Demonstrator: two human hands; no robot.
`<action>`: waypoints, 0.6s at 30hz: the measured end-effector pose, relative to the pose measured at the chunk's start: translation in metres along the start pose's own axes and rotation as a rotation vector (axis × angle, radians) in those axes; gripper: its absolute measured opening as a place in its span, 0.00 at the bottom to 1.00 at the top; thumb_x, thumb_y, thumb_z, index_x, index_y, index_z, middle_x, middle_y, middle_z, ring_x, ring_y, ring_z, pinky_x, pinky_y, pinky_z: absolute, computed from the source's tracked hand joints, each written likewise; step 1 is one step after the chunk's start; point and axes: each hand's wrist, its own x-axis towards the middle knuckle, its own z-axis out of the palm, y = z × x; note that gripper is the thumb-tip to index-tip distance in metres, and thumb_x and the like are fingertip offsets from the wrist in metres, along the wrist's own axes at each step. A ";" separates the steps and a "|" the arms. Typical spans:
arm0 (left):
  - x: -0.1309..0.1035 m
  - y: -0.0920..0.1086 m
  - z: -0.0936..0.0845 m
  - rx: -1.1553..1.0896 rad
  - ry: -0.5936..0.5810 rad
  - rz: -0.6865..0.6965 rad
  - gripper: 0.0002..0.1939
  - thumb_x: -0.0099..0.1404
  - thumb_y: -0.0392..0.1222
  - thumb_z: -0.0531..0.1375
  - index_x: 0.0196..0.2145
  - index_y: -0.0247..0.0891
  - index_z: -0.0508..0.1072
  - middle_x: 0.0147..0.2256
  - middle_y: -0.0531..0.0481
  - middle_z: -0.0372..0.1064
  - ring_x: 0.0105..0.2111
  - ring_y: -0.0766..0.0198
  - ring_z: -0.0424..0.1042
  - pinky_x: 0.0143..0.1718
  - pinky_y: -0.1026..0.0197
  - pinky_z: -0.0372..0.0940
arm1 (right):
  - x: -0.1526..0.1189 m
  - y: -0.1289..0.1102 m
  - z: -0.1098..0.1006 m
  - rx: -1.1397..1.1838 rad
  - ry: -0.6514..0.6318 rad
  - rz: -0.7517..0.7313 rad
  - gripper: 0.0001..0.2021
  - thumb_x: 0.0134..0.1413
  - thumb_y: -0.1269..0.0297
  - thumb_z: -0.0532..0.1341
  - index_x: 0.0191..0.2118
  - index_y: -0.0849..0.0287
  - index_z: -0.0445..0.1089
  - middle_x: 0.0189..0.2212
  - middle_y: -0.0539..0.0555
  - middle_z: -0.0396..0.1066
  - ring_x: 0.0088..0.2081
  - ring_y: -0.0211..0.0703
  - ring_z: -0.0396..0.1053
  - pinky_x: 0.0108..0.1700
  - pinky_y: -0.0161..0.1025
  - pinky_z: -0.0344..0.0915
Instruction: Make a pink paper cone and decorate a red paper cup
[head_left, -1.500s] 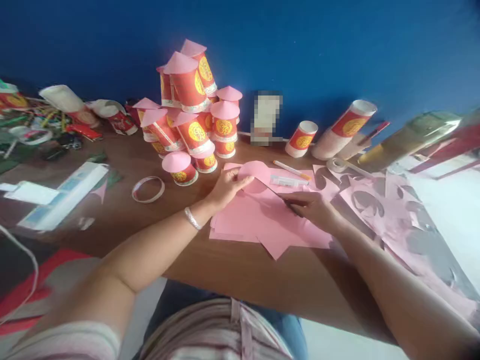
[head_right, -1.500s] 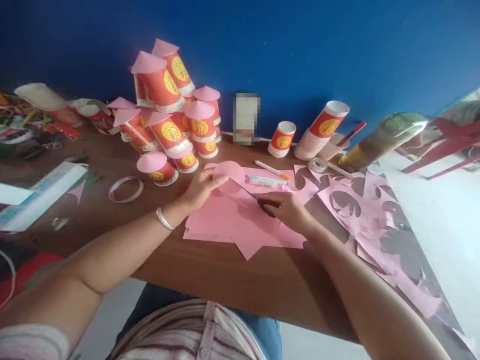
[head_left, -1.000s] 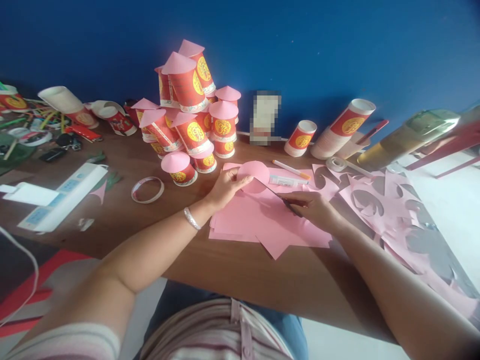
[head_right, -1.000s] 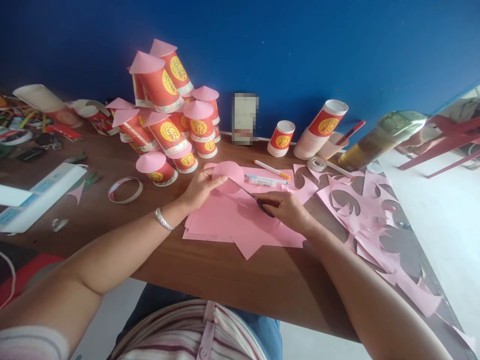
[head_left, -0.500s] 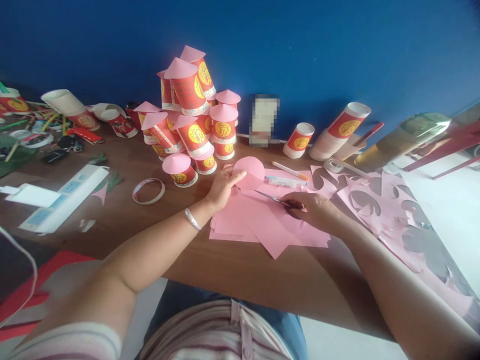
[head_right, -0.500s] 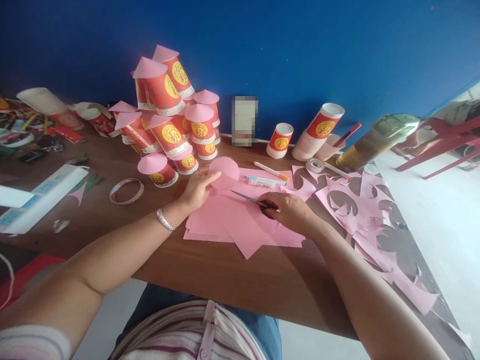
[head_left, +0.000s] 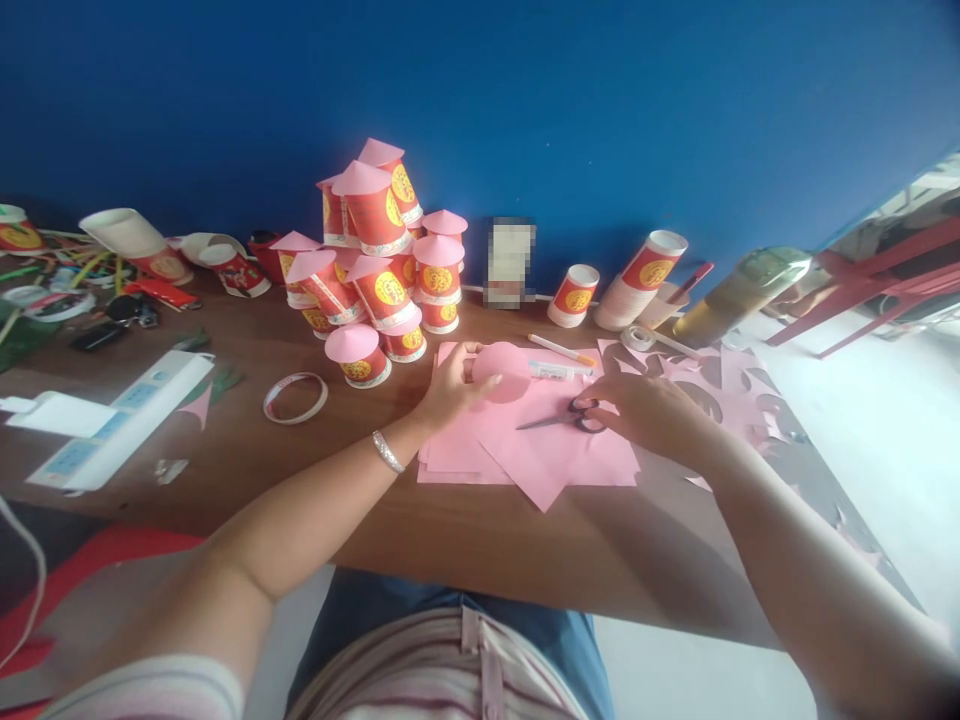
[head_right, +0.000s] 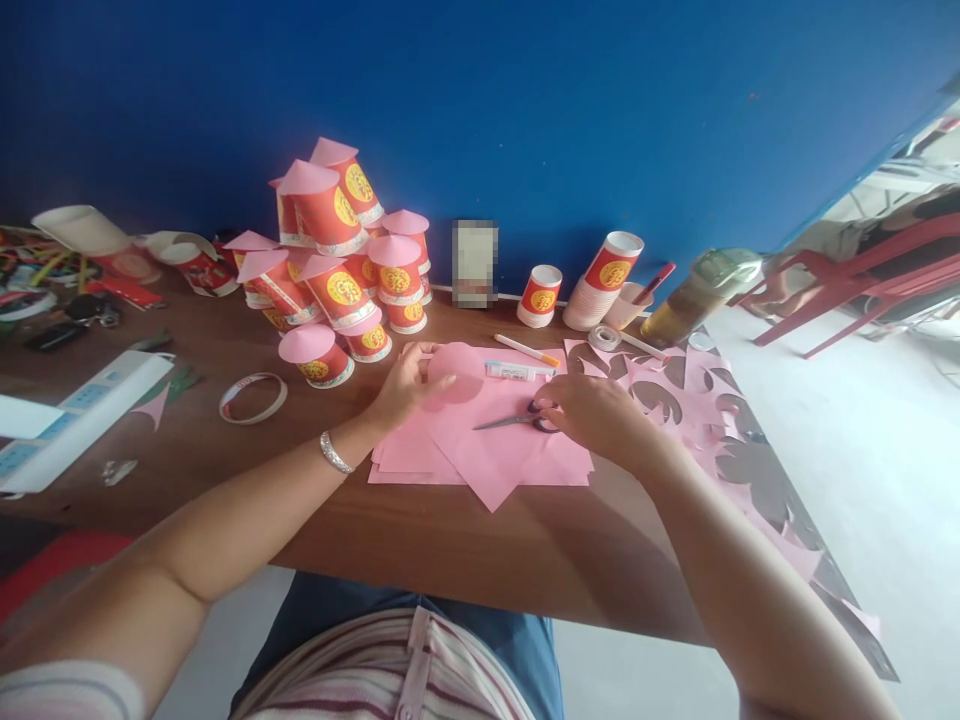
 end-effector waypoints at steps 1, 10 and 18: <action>-0.002 0.001 0.001 0.046 -0.034 0.008 0.33 0.57 0.52 0.71 0.55 0.38 0.65 0.42 0.44 0.77 0.39 0.55 0.79 0.34 0.59 0.73 | 0.002 -0.002 0.001 -0.021 0.016 0.017 0.13 0.65 0.64 0.58 0.40 0.49 0.81 0.43 0.51 0.82 0.41 0.49 0.77 0.39 0.41 0.68; -0.013 0.012 0.007 0.899 -0.070 0.168 0.27 0.64 0.43 0.61 0.60 0.41 0.66 0.44 0.44 0.80 0.45 0.46 0.80 0.45 0.51 0.71 | 0.043 -0.013 0.022 -0.058 0.125 0.071 0.11 0.65 0.64 0.60 0.47 0.53 0.78 0.44 0.55 0.80 0.45 0.49 0.75 0.36 0.40 0.63; -0.013 0.016 0.006 1.179 -0.108 0.199 0.22 0.70 0.55 0.57 0.54 0.40 0.74 0.42 0.41 0.82 0.42 0.47 0.81 0.37 0.55 0.68 | 0.062 -0.014 0.040 -0.125 0.135 0.037 0.10 0.67 0.65 0.59 0.48 0.56 0.77 0.50 0.60 0.73 0.56 0.54 0.68 0.41 0.42 0.65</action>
